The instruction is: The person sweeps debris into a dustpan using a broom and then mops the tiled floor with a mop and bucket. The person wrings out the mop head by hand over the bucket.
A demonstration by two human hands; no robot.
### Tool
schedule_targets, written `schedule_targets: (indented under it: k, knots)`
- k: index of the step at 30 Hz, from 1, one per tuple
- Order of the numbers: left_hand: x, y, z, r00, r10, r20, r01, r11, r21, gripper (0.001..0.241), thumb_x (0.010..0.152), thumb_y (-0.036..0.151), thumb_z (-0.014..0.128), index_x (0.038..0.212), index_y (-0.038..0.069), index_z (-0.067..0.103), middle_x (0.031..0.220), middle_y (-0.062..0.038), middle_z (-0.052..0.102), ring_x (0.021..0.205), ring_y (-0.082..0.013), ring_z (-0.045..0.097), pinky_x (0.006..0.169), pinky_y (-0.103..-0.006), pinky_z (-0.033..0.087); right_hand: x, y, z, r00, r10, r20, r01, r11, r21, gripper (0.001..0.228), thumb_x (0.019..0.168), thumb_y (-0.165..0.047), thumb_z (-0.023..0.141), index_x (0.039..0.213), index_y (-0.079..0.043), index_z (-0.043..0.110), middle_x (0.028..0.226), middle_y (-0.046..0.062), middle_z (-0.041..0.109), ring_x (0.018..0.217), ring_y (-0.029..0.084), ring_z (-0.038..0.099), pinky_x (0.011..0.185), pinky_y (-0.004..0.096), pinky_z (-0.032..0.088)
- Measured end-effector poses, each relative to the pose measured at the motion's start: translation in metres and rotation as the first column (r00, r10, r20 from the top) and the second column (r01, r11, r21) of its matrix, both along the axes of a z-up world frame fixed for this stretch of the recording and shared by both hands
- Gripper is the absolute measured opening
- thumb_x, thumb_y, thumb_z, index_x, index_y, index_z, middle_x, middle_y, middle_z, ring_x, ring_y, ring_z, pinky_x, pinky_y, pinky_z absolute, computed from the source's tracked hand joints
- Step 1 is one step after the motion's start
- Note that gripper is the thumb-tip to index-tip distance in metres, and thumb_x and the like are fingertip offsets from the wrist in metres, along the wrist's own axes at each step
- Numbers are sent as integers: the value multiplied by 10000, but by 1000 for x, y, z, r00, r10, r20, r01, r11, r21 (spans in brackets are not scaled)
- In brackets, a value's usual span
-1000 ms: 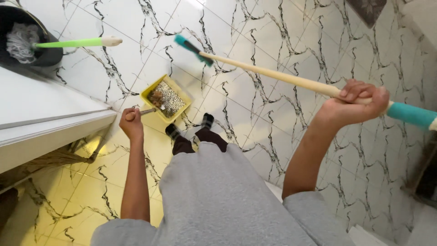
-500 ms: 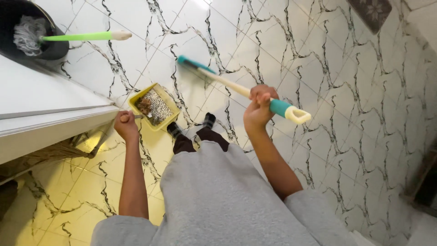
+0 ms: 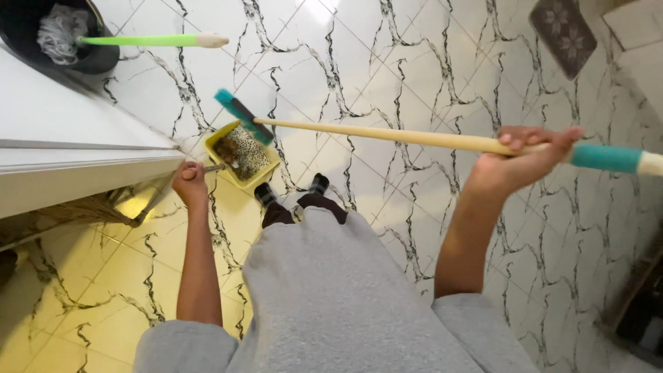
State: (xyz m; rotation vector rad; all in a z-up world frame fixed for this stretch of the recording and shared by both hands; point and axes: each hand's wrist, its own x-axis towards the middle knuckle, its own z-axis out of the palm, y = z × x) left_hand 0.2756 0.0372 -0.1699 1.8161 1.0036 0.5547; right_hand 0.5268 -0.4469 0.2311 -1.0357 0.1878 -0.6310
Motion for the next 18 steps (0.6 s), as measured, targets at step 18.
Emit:
schedule_targets:
  k: [18]
  knots:
    - [-178, 10, 171, 955, 287, -77, -295, 945, -143, 58, 970, 81, 802, 978, 64, 747, 774, 80, 464, 719, -45, 388, 651, -222, 339, -29, 197, -117, 861, 498, -103, -505, 816, -280, 304, 912, 4, 827, 840, -88, 546, 824, -21, 498, 781, 111, 462, 728, 291, 406]
